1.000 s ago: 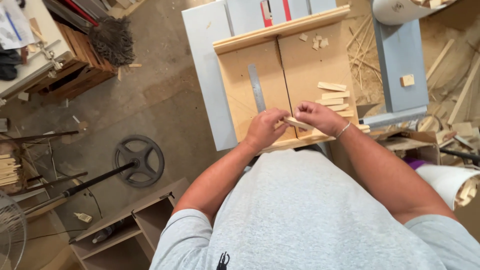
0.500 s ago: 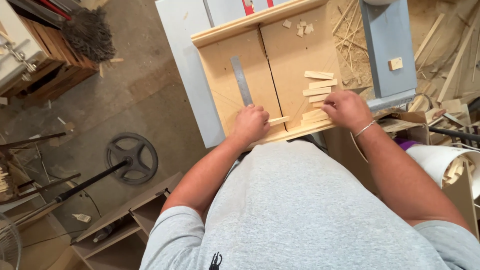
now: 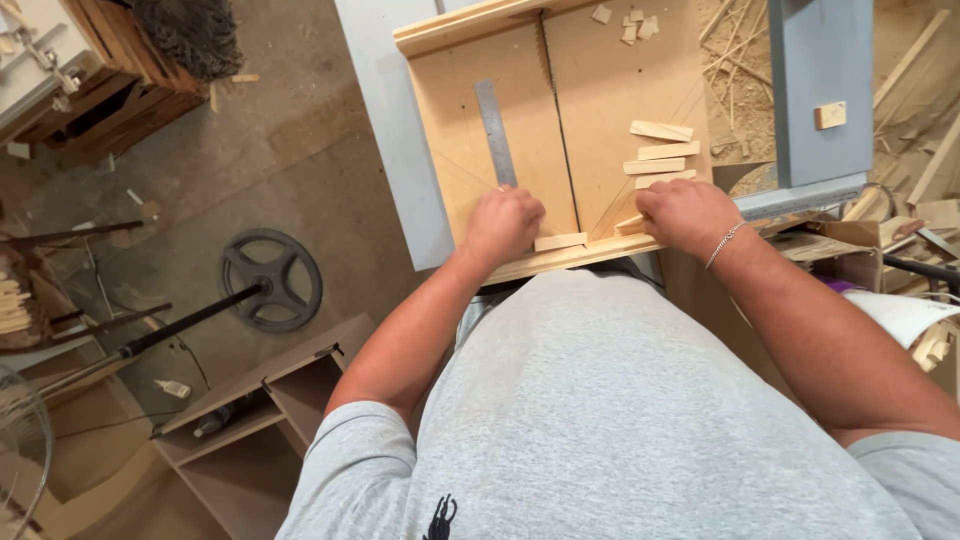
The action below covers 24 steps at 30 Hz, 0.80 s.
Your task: Cutting small wooden slats on a table saw and arranging them on a circular board
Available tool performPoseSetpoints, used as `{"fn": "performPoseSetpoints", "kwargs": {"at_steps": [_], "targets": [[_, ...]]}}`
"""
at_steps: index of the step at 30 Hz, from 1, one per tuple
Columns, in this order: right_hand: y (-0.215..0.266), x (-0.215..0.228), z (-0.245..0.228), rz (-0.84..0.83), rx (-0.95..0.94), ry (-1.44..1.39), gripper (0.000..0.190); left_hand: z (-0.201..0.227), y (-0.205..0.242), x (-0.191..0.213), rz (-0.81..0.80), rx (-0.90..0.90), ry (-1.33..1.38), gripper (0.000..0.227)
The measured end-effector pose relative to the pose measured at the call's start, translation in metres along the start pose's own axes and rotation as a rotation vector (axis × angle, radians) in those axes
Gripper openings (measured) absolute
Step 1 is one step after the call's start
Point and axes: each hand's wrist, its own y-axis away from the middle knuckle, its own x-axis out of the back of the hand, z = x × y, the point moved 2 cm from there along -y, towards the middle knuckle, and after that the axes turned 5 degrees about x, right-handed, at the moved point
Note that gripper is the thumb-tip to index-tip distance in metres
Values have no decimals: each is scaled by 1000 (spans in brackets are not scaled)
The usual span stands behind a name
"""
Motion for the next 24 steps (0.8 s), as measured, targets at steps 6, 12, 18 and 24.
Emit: {"fn": "performPoseSetpoints", "kwargs": {"at_steps": [6,12,18,24], "targets": [[-18,21,-11,5,170,76,17,-15,8,49,55,256,55,12],[-41,63,-33,-127,136,-212,21,6,27,51,-191,391,88,19],[-72,29,-57,-51,-372,-1184,40,11,39,34,-215,393,111,21],[-47,69,-67,-105,-28,-521,33,5,29,16,91,201,31,19]]}}
